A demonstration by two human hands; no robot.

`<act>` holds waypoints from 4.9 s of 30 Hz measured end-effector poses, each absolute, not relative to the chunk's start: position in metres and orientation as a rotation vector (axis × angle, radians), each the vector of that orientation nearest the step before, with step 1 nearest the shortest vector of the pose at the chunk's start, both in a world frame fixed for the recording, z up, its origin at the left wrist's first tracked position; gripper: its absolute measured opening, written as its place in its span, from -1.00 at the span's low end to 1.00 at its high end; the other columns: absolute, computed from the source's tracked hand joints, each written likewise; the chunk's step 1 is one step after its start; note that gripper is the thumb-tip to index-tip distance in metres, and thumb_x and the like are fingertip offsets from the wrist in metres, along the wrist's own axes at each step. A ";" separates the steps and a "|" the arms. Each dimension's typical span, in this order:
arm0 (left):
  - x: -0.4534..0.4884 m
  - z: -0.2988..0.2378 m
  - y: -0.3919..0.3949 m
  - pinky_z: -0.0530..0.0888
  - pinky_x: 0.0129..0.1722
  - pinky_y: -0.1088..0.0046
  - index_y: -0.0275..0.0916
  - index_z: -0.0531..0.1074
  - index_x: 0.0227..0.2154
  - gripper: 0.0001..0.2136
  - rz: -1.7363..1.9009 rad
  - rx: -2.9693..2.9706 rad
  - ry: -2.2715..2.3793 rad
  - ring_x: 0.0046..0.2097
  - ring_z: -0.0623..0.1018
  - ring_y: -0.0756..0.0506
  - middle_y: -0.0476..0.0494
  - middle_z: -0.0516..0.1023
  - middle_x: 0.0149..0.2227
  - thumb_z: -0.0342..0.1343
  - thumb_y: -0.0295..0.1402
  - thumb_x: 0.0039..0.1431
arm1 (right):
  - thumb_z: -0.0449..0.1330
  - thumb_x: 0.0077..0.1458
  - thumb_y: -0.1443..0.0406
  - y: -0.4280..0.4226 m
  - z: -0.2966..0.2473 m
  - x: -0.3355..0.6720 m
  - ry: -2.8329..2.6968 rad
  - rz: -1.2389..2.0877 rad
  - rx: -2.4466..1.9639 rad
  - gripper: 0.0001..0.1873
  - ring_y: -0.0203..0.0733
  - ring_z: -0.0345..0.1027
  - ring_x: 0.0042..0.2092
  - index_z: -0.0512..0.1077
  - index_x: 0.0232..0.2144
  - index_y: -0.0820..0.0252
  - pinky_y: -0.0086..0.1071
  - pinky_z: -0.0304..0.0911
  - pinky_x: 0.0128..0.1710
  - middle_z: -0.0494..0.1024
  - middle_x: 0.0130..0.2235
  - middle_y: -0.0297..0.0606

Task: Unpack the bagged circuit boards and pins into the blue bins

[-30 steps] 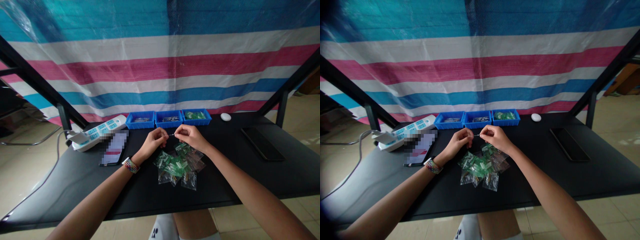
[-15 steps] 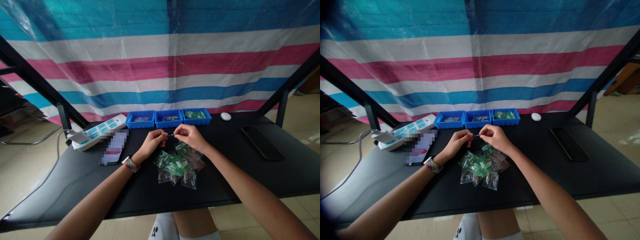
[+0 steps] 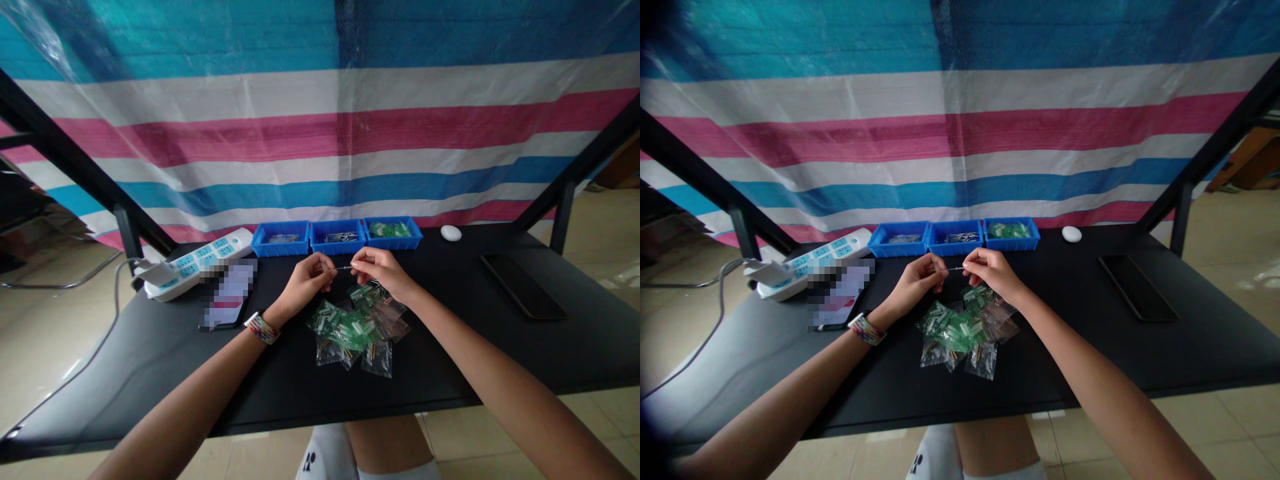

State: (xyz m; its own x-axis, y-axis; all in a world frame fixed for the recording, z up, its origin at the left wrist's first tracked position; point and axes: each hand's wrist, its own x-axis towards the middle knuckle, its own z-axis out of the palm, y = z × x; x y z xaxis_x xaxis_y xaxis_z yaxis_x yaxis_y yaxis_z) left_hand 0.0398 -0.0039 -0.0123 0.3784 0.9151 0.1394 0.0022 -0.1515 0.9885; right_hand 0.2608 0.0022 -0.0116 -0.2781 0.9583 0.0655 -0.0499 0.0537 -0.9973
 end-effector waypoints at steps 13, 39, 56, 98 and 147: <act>0.040 -0.016 -0.001 0.37 -0.49 0.55 -0.18 0.27 -0.21 -0.71 1.036 1.431 0.806 -0.55 0.42 0.07 0.17 0.36 -0.52 0.29 -0.30 0.14 | 0.39 0.01 0.09 0.025 -0.011 0.260 -1.338 0.908 -1.053 -0.72 -0.24 0.44 -0.49 0.51 -0.36 0.16 -0.39 0.35 -0.49 0.51 -0.49 -0.34; 0.039 -0.014 -0.002 0.34 -0.48 0.52 -0.24 0.36 -0.21 -0.78 0.974 1.458 0.835 -0.55 0.43 0.04 0.12 0.41 -0.55 0.25 -0.30 0.17 | 0.31 -0.08 0.41 0.023 -0.006 0.315 -2.317 0.755 -1.413 -0.95 -0.17 0.50 -0.34 0.58 -0.51 0.17 -0.39 0.25 -0.33 0.63 -0.41 -0.27; 0.038 -0.017 0.000 0.37 -0.46 0.47 -0.28 0.44 -0.40 -0.59 0.888 1.479 0.908 -0.51 0.44 -0.01 -0.03 0.45 -0.55 0.03 0.00 0.34 | 0.38 0.04 0.26 0.000 -0.009 0.268 -1.792 1.040 -0.959 -0.82 -0.30 0.36 -0.43 0.47 -0.34 0.19 -0.42 0.25 -0.42 0.55 -0.38 -0.32; 0.039 -0.012 -0.004 0.37 -0.47 0.48 -0.26 0.42 -0.38 -0.67 0.982 1.449 0.899 -0.51 0.45 -0.01 0.00 0.44 -0.54 0.14 -0.06 0.28 | 0.37 0.10 0.13 -0.008 -0.003 0.260 -1.700 1.066 -0.950 -0.75 -0.26 0.29 -0.42 0.47 -0.38 0.16 -0.38 0.19 -0.42 0.48 -0.42 -0.35; 0.042 -0.015 -0.004 0.36 -0.51 0.54 -0.21 0.30 -0.25 -0.78 1.043 1.409 0.821 -0.56 0.42 0.06 0.14 0.40 -0.52 0.24 -0.33 0.14 | 0.34 0.08 0.15 0.023 -0.010 0.261 -1.328 0.703 -1.132 -0.78 -0.28 0.37 -0.58 0.55 -0.32 0.19 -0.44 0.19 -0.55 0.47 -0.58 -0.38</act>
State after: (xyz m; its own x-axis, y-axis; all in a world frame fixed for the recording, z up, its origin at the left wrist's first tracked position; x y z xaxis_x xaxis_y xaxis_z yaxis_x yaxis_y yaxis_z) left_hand 0.0424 -0.0036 -0.0145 0.3619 0.9223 0.1358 -0.0846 -0.1126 0.9900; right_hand 0.2612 0.0229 -0.0102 0.1675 0.9103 0.3785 0.1987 0.3449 -0.9174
